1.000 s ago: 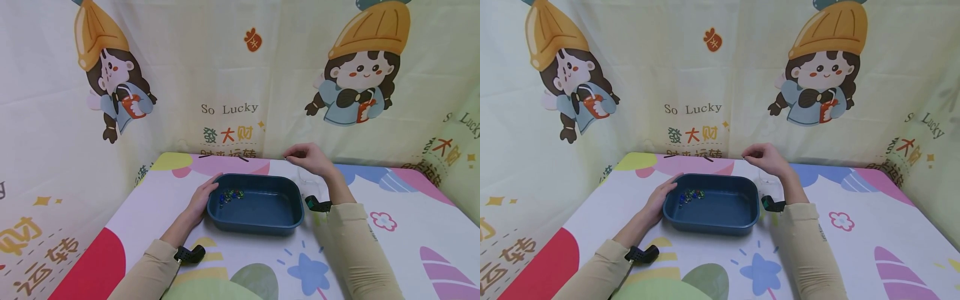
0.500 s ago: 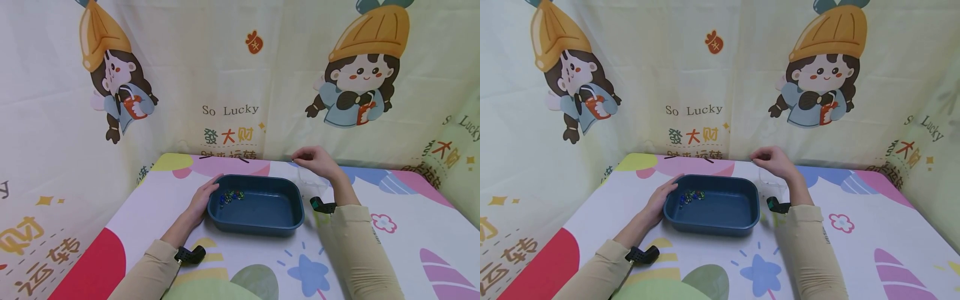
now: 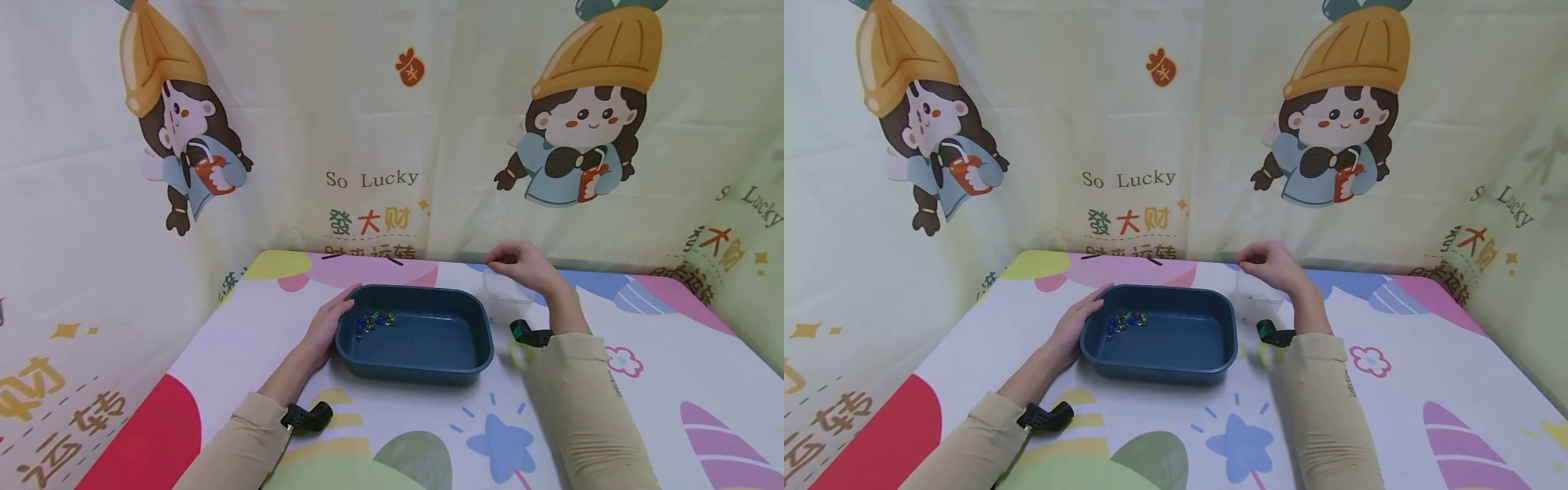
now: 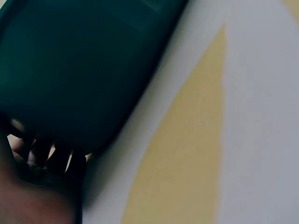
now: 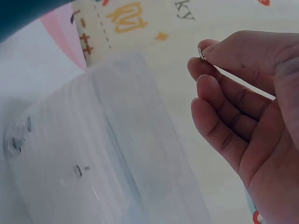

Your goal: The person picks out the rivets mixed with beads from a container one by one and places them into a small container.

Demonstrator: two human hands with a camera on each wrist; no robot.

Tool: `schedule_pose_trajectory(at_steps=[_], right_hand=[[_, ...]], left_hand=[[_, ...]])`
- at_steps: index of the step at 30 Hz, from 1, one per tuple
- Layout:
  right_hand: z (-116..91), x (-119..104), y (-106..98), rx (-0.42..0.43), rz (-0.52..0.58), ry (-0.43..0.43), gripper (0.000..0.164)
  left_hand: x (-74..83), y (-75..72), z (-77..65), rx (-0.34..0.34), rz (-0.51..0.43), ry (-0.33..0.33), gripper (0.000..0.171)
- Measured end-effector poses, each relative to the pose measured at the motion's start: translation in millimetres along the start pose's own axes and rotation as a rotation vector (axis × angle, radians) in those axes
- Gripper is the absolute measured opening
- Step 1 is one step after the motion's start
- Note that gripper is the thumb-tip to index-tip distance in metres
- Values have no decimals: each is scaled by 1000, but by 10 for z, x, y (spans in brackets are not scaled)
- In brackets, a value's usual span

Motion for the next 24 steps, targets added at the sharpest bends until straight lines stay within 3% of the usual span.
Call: schedule_pose_trajectory(at_steps=[14,24], right_hand=[[-70,134,-90,0,-5,96,21],[-51,49,-54,-8,14,78,22]], left_hand=[[-22,-14,21,-4,6,-3,47],[-11,-13,19,-10,3,-10,47]])
Point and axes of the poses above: each hand's wrist, its own z-axis towards the middle knuckle, its own y-axis out of the palm, x = y × z, the point moved 5 cm from there along z, towards the middle knuckle, and after that the axes turned 7 degrees about z, right-handed, at the moved point
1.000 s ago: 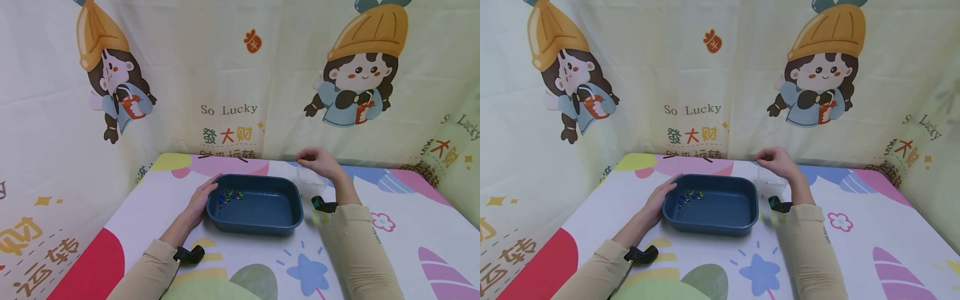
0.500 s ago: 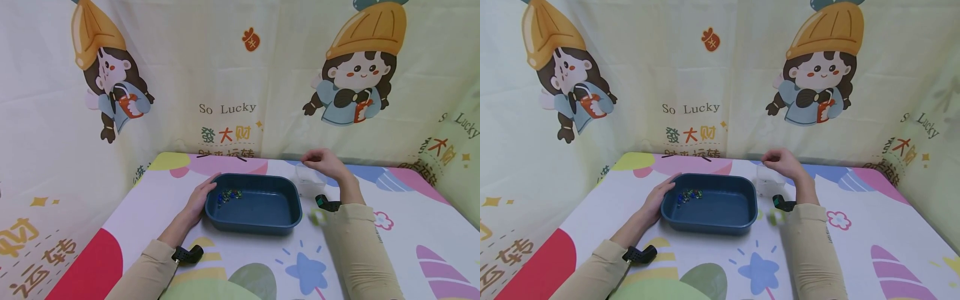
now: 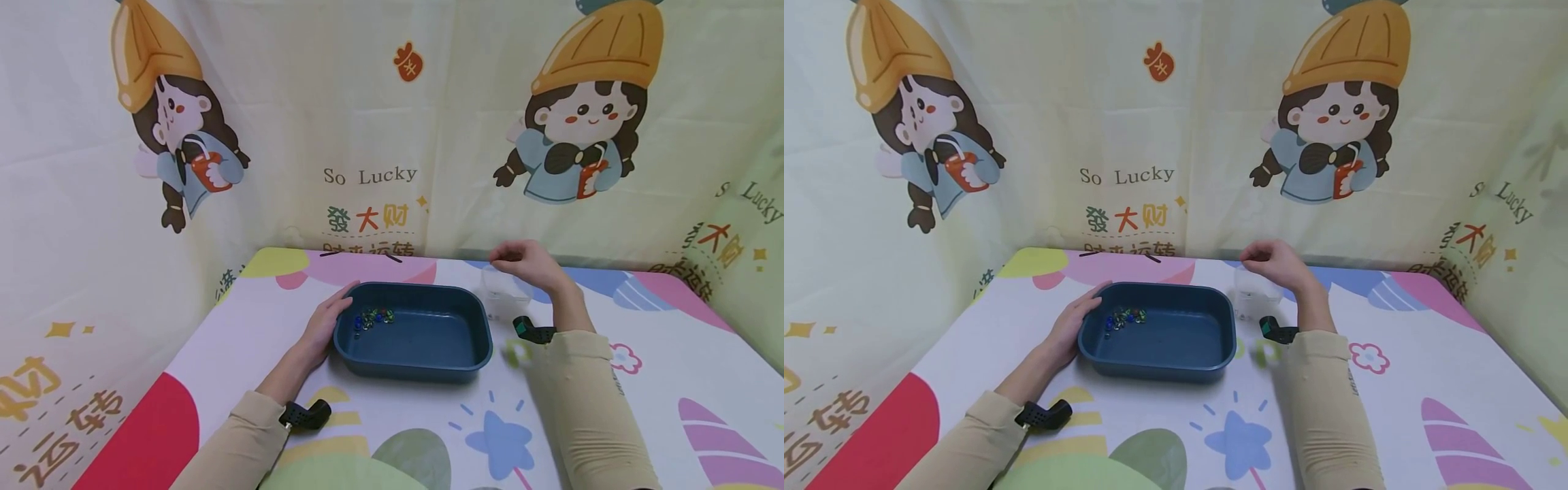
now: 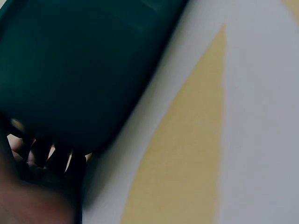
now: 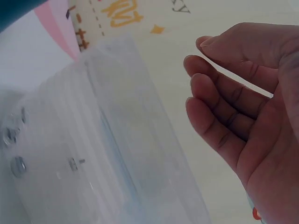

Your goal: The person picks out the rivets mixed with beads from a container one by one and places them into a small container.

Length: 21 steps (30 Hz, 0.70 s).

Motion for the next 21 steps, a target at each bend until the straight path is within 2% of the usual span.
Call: schedule_pose_trajectory(at_steps=[6,12,21], right_hand=[[44,-87,63,-8,16,-50,21],[64,-178,73,23,36,-108,20],[117,-294,182,-2,49,-127,21]], left_hand=[[25,4,-21,2,-2,-4,47],[34,17,-7,-3,-5,2,47],[13,-2,0,-6,1,4,47]])
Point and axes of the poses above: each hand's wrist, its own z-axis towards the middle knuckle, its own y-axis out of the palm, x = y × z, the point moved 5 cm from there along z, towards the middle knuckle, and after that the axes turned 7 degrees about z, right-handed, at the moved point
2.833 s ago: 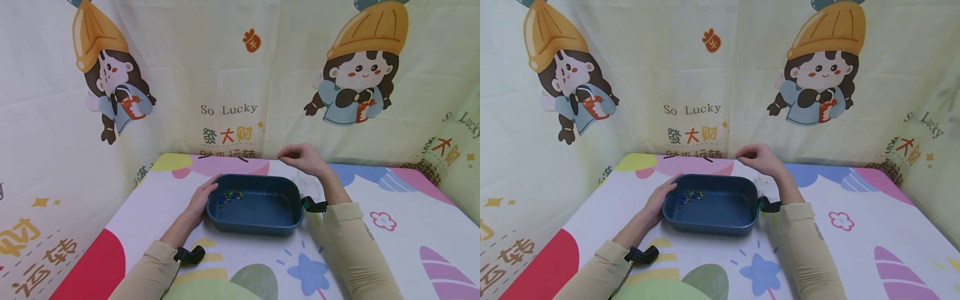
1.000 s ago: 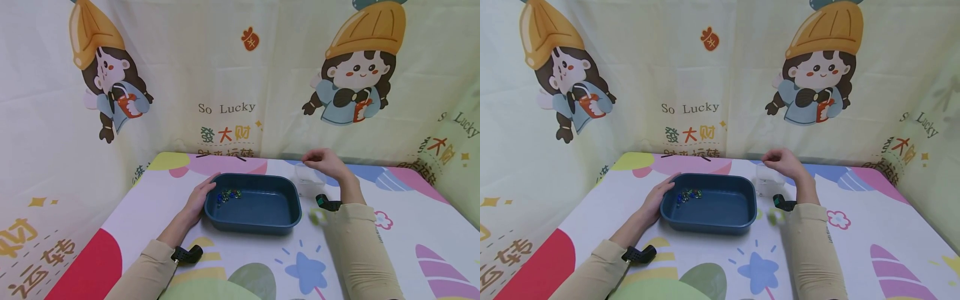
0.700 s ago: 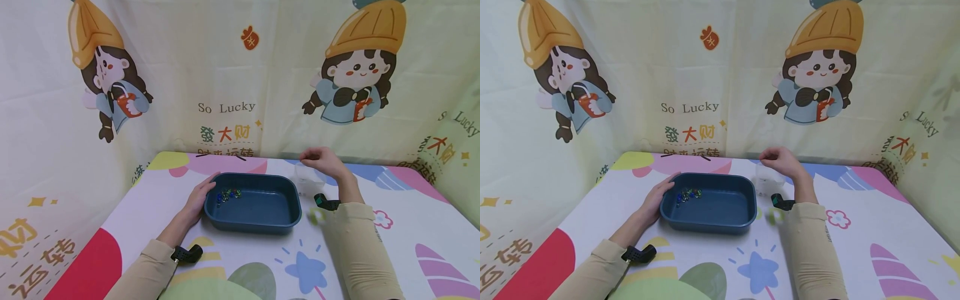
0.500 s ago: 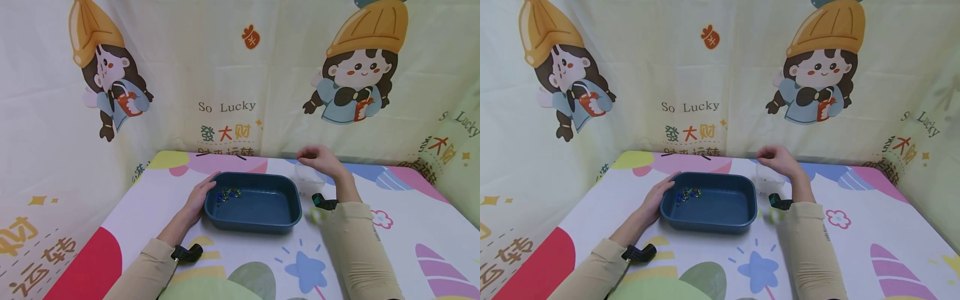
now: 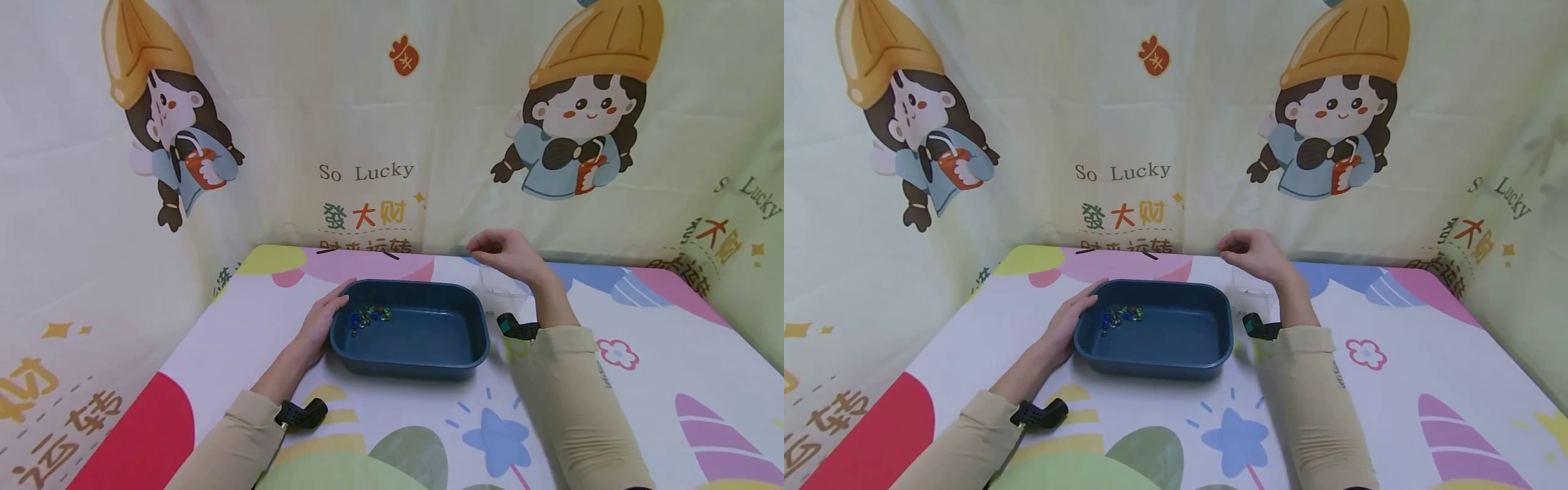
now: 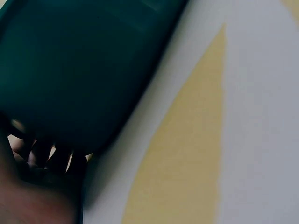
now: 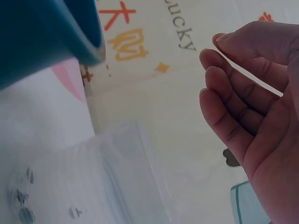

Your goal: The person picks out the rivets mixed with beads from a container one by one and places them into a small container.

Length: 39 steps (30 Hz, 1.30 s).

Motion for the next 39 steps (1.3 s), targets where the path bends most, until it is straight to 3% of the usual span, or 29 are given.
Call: schedule_pose_trajectory(at_steps=[8,29,39], right_hand=[[82,-137,120,-31,-6,-51,14],[246,-525,484,-218,-94,-145,16],[305,-606,574,-249,-74,-212,19]], left_hand=[[6,0,-17,11,-5,-1,47],[30,16,-43,11,-15,12,47],[27,12,-39,8,-9,29,48]])
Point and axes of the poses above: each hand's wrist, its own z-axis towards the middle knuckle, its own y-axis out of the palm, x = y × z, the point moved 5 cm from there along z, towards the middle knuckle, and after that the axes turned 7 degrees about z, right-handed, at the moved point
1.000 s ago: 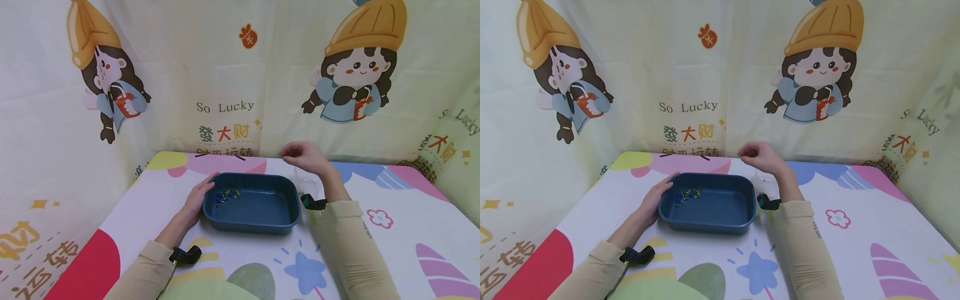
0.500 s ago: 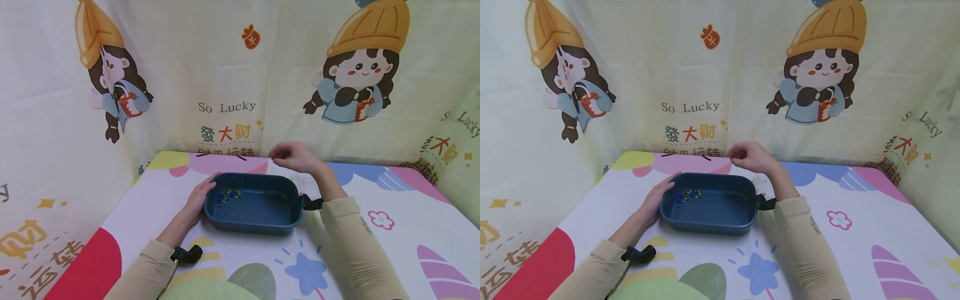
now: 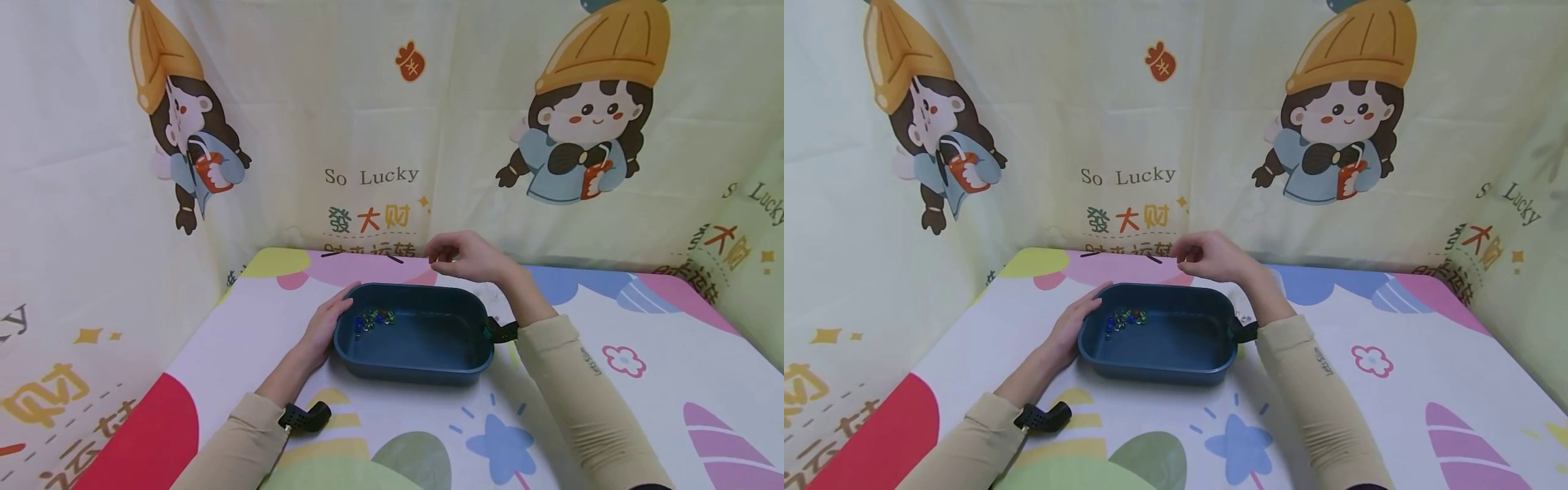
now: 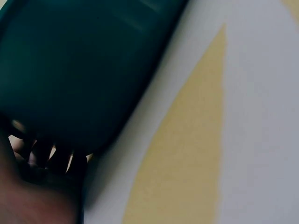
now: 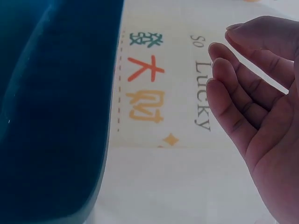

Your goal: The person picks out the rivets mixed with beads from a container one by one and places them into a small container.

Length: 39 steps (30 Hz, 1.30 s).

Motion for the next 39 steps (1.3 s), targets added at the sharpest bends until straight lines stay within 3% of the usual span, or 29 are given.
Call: schedule_pose_trajectory(at_steps=[18,27,39], right_hand=[[136,2,275,-109,-17,-3,20],[199,-13,474,-191,-55,-75,19],[250,13,681,-269,-78,-48,23]], left_hand=[[-7,0,4,-8,-16,-7,48],[-7,5,5,-9,-17,-6,48],[-16,5,13,-14,-19,-5,48]])
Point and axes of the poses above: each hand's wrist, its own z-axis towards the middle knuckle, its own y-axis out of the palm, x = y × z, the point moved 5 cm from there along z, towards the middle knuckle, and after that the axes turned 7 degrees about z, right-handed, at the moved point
